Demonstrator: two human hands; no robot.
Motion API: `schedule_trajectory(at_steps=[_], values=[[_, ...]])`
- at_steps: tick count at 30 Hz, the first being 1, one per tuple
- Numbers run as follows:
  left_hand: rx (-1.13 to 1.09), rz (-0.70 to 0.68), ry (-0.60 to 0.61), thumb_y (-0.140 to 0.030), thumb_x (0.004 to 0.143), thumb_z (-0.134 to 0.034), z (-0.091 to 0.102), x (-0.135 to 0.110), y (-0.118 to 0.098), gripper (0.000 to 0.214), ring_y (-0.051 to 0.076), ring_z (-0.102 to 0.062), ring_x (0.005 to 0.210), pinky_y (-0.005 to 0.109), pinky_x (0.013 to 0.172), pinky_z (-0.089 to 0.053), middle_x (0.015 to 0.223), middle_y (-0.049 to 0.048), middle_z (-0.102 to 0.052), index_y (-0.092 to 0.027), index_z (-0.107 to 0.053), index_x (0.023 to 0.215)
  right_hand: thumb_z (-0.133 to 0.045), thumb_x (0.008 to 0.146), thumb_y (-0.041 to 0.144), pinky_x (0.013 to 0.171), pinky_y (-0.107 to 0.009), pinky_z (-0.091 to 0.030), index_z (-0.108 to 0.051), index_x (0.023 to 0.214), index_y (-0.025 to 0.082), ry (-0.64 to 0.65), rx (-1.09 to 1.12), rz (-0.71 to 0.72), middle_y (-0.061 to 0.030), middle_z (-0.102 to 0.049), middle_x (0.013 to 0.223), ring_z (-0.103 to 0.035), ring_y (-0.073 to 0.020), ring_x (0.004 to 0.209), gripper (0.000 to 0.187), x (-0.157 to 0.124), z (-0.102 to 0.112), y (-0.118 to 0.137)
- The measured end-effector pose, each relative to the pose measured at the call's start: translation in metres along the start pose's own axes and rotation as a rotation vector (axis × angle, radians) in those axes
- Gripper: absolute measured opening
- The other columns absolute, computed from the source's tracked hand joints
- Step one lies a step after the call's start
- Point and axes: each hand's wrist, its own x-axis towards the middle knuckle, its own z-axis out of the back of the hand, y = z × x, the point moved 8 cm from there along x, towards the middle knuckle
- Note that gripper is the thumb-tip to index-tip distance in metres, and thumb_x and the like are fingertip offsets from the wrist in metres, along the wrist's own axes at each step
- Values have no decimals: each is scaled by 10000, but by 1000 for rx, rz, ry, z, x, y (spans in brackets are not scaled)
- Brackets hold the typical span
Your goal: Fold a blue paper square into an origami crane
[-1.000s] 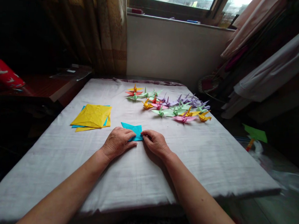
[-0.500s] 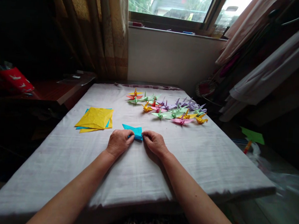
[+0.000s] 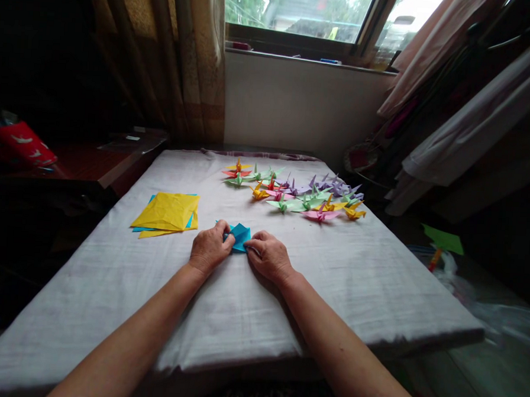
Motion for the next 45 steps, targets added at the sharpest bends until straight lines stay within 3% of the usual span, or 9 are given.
schedule_trajectory(at_steps=[5, 12, 14, 17, 27, 31, 35, 40, 45], values=[[76, -80, 31, -391, 845, -575, -5, 5, -13, 213, 279, -666, 901, 329, 776, -425, 886, 82, -717, -231, -638, 971, -587, 865, 228, 785, -265, -468, -756, 997, 272, 45, -81, 13, -50, -680, 1000, -629, -185, 925, 218, 0, 0, 6], [18, 62, 27, -356, 906, -468, -1, 20, 9, 221, 242, -667, 771, 289, 629, -386, 834, 70, -723, -208, -629, 942, -600, 876, 283, 731, -262, -453, -701, 856, 211, 3, 52, -176, -35, -691, 938, -635, -150, 779, 126, 9, 4, -8], [-16, 70, 33, -364, 900, -481, -1, 23, 12, 215, 232, -662, 775, 282, 627, -380, 837, 64, -723, -208, -629, 913, -644, 844, 310, 718, -272, -454, -665, 947, 198, -38, 90, -270, -33, -691, 959, -624, -143, 724, 153, 15, 7, -15], [-72, 80, 35, -365, 891, -486, -4, 26, 14, 212, 228, -651, 773, 278, 618, -369, 834, 65, -717, -207, -626, 879, -700, 788, 317, 721, -282, -460, -602, 1127, 203, -55, 143, -337, -30, -693, 1023, -624, -149, 730, 371, 28, 6, -17], [-383, 63, 91, -352, 777, -526, -10, 47, 32, 200, 164, -542, 586, 247, 536, -341, 593, -9, -590, -208, -551, 641, -612, 780, 201, 719, -265, -443, -685, 904, 248, -19, 81, -283, 9, -709, 900, -620, -161, 757, 152, 51, -4, -7], [-565, 32, 168, -371, 737, -513, -16, 52, 35, 219, 131, -500, 514, 223, 491, -358, 544, -31, -562, -189, -587, 640, -604, 779, 180, 725, -246, -436, -689, 938, 249, -30, 95, -250, 12, -708, 918, -611, -140, 739, 193, 49, -5, -4], [-694, 18, 208, -443, 712, -549, -21, 49, 36, 308, 131, -522, 548, 217, 505, -397, 615, -9, -623, -160, -669, 729, -635, 798, 281, 697, -249, -434, -709, 1013, 252, 11, 95, -300, -10, -714, 928, -625, -154, 759, 229, 51, -9, -8], [-745, 25, 201, -493, 707, -577, -19, 45, 34, 349, 142, -530, 568, 223, 510, -398, 620, -1, -633, -161, -685, 715, -607, 831, 325, 636, -260, -403, -731, 821, 253, 45, -9, -295, -16, -711, 855, -619, -166, 726, 144, 62, -8, -8], [-737, 40, 159, -545, 740, -525, -15, 46, 36, 398, 127, -459, 517, 228, 490, -336, 516, -30, -515, -180, -599, 597, -584, 849, 273, 640, -261, -401, -700, 878, 240, 9, -75, -221, -36, -701, 896, -620, -179, 758, 124, 66, -6, 0]])
